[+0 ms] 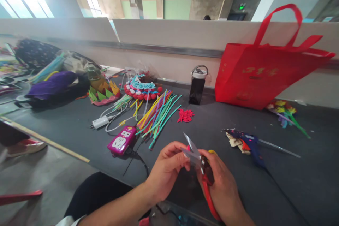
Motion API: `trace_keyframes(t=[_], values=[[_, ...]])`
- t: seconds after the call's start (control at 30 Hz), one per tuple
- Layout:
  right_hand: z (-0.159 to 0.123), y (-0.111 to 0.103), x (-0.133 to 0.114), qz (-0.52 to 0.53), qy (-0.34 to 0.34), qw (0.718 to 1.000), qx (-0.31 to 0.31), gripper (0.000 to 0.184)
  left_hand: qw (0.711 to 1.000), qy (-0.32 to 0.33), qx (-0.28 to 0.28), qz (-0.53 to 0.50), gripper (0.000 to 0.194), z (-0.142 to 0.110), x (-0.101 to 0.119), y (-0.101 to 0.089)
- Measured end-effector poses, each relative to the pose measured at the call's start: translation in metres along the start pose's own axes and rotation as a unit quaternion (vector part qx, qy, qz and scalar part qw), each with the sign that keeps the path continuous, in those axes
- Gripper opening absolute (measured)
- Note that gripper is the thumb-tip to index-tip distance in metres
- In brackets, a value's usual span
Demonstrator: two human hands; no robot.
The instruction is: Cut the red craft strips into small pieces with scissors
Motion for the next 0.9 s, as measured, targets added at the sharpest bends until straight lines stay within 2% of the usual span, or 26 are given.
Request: trace_keyframes(t=[0.33,0.9], values=[[-0.004,0.0027,0.0022,0.004,0.003,1.0,-0.01,0.041,1.0,0.015,-0.025,0.0,0.012,-0.0009,-0.0003,0.0077],[-0.0074,-0.0005,-0.0019,-0.013,-0.019,1.0,0.018,0.034,0.999,0.027,-0.001,0.019,0.011,-0.0023,-0.0034,0.0025]])
Point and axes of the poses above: each hand's wrist, its own z-axis towards the middle knuckle, its own y-axis out of the palm, x = y × z, the point moved 7 cm from there along z, towards the middle knuckle, and after that the axes turned 6 degrees about z, right-handed, at the moved point
